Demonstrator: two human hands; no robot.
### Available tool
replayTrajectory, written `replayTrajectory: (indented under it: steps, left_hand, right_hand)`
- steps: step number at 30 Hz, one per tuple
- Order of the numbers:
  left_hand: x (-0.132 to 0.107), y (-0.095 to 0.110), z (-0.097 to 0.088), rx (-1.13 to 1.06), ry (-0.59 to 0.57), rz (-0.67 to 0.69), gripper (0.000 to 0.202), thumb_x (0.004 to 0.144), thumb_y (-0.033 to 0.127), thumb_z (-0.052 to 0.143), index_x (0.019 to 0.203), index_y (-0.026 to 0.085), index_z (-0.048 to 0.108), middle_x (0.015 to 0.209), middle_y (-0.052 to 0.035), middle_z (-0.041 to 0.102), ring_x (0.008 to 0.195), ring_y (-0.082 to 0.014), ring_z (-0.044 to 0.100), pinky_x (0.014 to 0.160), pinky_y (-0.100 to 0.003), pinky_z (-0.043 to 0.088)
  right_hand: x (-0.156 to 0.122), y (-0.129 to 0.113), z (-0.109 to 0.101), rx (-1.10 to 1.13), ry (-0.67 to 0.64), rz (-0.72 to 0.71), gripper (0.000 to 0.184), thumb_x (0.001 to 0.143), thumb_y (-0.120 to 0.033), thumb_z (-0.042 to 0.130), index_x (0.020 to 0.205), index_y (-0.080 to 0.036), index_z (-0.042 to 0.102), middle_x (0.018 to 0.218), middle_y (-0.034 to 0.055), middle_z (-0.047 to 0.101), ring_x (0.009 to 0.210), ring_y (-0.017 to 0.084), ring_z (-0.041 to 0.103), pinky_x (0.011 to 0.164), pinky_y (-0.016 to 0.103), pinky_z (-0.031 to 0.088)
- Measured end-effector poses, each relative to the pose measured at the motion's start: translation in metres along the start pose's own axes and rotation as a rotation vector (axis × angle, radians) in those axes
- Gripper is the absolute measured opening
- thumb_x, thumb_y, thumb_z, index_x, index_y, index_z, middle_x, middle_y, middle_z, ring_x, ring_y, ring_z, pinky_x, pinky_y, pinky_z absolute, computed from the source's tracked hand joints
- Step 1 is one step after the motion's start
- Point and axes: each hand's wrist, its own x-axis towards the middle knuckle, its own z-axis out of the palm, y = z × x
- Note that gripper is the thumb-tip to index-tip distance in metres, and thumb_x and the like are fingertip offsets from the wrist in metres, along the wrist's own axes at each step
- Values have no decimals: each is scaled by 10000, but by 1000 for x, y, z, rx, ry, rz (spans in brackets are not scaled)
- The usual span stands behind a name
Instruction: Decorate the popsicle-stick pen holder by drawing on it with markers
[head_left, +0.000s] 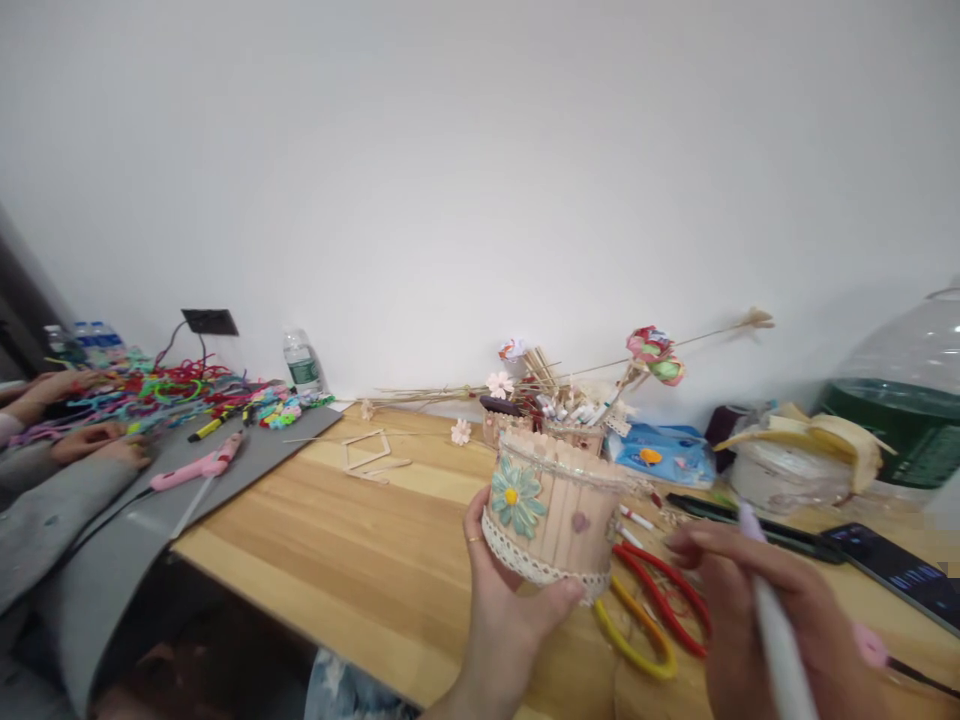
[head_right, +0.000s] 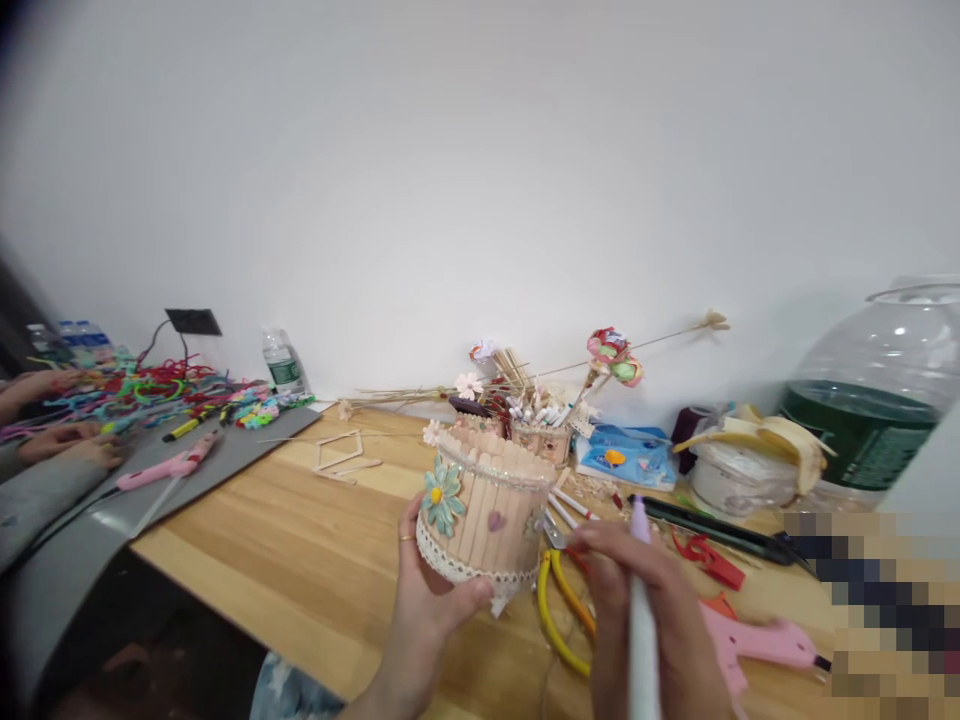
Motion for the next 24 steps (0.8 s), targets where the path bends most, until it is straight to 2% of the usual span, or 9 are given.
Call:
replayTrajectory:
  steps: [4, 7, 10, 12, 16, 18, 21, 24]
  left_hand:
    - [2, -6, 0, -4, -4, -48, 972, 394, 342, 828, 1180, 226, 267, 1154, -156, 548, 998, -288, 589, 838, -385, 485]
    - [3, -10, 1, -3, -12, -17, 1009, 376, 403, 827, 1183, 239, 244, 1144, -151, 547, 1000, -292, 584, 844, -396, 480]
    - [3, -13, -1, 105, 2, 33, 997, 400, 389, 817, 1209, 224, 258, 1170, -158, 524, 1040, -301, 557, 878, -411, 459]
    - [5, -14, -3, 232, 24, 102, 974, 433, 326, 804, 1236, 202, 268, 1217, -158, 481, 1111, -306, 504, 944, -425, 407]
    - [8, -17, -9, 501, 60, 299, 929, 485, 196, 756, 1271, 196, 261, 1310, -139, 342, 1221, -300, 377, 1035, -443, 292]
    - [9, -18, -11, 621, 65, 379, 927, 501, 176, 751, 1278, 212, 247, 1334, -130, 269, 1246, -297, 328, 1045, -449, 268]
    - [10, -18, -11, 768, 101, 508, 900, 530, 202, 756, 1270, 237, 247, 1330, -121, 221, 1258, -303, 283, 1044, -481, 249]
    - [10, -17, -11, 912, 113, 619, 818, 616, 188, 705, 1276, 265, 229, 1325, -124, 196, 1260, -304, 268, 1007, -501, 294]
  right_hand:
    - [-3, 14, 7, -70, -224, -250, 83, 833, -196, 528, 889, -224, 584, 724, 26, 567, 620, 167, 549, 516, 271, 437]
    - [-6, 22, 11, -181, -241, -356, 136, 826, -154, 531, 927, -213, 600, 743, 50, 570, 681, 194, 527, 573, 305, 428]
    - [-8, 31, 13, -197, -234, -370, 117, 821, -163, 533, 913, -206, 591, 750, 55, 594, 683, 198, 528, 590, 314, 420]
    - [-9, 36, 12, -191, -220, -340, 68, 838, -203, 511, 868, -196, 573, 733, 56, 602, 667, 197, 543, 578, 309, 428]
    - [-11, 38, 9, -242, -209, -363, 133, 865, -286, 478, 808, -209, 571, 617, 24, 597, 540, 178, 580, 451, 265, 435]
    - [-13, 32, 8, -258, -243, -416, 146, 875, -266, 465, 846, -217, 600, 584, 10, 618, 495, 168, 602, 408, 244, 428]
    - [-15, 19, 9, -217, -319, -557, 203, 889, -261, 444, 974, -204, 619, 657, 16, 695, 556, 164, 654, 478, 232, 469]
    - [-18, 12, 11, -247, -387, -690, 297, 911, -270, 399, 1042, -130, 626, 706, 64, 721, 586, 183, 666, 536, 265, 484]
